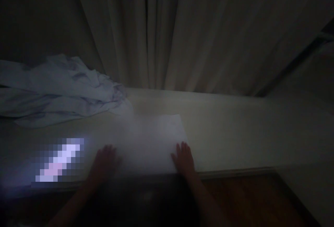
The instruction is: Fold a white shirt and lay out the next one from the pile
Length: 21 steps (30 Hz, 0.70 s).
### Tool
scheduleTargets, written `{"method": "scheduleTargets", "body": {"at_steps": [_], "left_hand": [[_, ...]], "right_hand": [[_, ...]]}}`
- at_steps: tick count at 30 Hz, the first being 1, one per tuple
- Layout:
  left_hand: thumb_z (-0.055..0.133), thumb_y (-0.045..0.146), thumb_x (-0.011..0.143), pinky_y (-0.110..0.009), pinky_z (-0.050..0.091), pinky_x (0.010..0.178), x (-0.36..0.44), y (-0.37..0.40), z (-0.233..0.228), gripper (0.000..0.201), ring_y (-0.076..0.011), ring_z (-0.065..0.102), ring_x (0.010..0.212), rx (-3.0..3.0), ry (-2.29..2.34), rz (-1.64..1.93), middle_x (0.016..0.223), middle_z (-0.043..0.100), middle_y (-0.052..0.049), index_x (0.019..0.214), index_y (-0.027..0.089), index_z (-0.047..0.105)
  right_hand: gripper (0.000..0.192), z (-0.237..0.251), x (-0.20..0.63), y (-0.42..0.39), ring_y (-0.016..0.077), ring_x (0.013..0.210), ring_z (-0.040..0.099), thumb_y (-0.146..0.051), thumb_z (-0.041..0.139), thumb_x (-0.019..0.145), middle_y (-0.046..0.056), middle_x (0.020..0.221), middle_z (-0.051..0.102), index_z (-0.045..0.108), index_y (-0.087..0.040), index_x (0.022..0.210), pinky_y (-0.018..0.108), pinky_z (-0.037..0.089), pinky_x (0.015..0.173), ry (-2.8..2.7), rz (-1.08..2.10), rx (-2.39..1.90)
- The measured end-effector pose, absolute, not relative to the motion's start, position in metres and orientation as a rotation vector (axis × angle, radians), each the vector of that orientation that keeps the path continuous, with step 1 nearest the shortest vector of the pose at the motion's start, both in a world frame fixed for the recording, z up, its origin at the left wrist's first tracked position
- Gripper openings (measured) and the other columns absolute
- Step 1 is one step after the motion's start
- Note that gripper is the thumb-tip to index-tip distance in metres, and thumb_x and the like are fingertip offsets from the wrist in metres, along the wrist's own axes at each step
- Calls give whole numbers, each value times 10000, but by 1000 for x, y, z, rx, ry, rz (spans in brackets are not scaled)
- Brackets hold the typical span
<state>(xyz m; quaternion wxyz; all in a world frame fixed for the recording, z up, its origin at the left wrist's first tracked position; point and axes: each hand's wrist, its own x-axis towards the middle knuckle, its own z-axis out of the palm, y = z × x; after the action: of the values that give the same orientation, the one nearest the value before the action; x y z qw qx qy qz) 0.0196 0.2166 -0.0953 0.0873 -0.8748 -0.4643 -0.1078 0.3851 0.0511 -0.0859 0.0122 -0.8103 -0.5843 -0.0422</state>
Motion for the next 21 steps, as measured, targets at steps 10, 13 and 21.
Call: {"method": "scheduleTargets", "body": {"at_steps": [10,13,21], "left_hand": [[293,476,878,-513,370,1036,44,247,-110,590,-338,449,1275,-2654,-1408,-549,1316,533,-234,1233,68,531],[293,454,887,-491,345,1064,48,261,-109,606,-339,437,1284,-2631,-1373,-520,1309,522,-267,1241,11,506],[290,495,883,-481,344,1065,54,288,-121,652,-344,402,1308,-2600,-1364,-393,1353,481,-255,1288,10,453]], "right_hand": [[584,-103,399,84,296,1330,373,-461,290,929,207,1416,422,451,-83,1345,454,301,1090,-1731,-220,-2518],[570,-99,403,103,300,1327,376,-447,315,922,210,1416,421,468,-78,1329,462,291,1095,-1682,-218,-2524],[614,-108,431,139,278,1373,296,-484,308,920,184,1467,354,393,-87,1381,436,277,1108,-1692,-113,-2494]]}}
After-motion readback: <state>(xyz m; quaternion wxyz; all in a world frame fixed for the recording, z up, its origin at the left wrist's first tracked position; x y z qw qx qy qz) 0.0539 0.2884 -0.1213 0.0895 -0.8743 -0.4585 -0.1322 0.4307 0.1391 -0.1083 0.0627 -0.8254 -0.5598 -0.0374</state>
